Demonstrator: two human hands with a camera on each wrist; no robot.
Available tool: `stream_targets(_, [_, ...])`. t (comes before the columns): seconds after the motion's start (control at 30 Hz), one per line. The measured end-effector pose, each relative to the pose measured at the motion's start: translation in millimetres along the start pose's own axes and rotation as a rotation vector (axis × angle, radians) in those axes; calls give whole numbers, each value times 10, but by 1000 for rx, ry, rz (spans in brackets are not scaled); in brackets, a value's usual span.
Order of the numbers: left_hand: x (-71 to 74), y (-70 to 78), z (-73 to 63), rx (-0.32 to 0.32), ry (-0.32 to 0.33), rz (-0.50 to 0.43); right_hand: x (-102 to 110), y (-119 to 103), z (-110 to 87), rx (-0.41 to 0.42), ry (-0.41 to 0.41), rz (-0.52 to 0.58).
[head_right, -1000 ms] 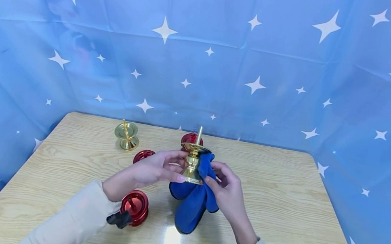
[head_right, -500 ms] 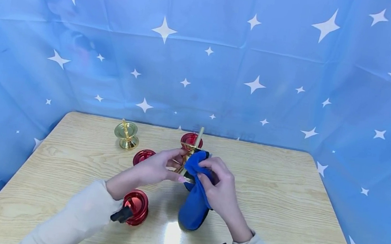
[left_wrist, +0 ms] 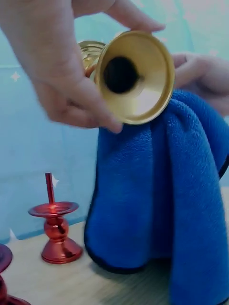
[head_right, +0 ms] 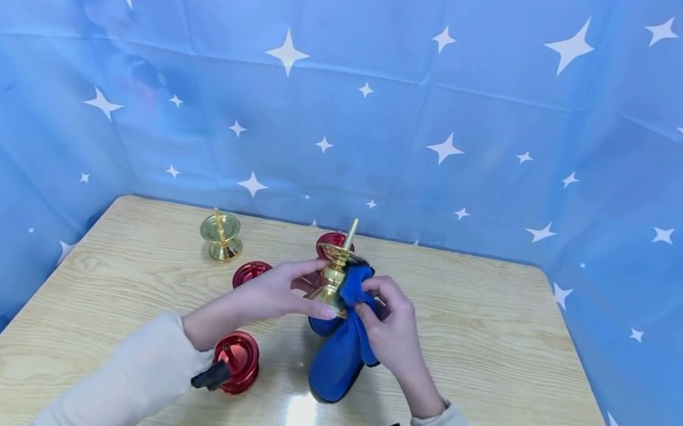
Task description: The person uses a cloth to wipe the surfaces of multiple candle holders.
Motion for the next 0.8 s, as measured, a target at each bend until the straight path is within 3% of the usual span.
stream_targets(0.13, [-24,-40,29,2,62,132,-11,-69,-11,59,4,-39])
stream_targets(0.23, [-28,-65,44,16,65,161,-10,-123,-17,138,1,-38])
stream_targets(0.33, [-10,-69,45,24,32,85,4,-124,-26,167,7,-16])
stream_targets(0.5, [37,-32,10,22,-62,-89,31,-30,-34,114,31,-9])
stream_targets(0.67, [40,-8,-7,-27,-95,-62,35,18,-33,69,32,-27])
stream_targets(0.8, [12,-40,27,-48,-27,-1,31,-14,-39,69,25,-28])
Point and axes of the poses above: each hand's wrist, its own z-axis towards the middle knuckle, its own x-axis out of the back of the hand, y = z × x, the point moved 2 cm from there along z, towards the middle knuckle, and after that the axes turned 13 degrees about -z, right-handed, at the moved point
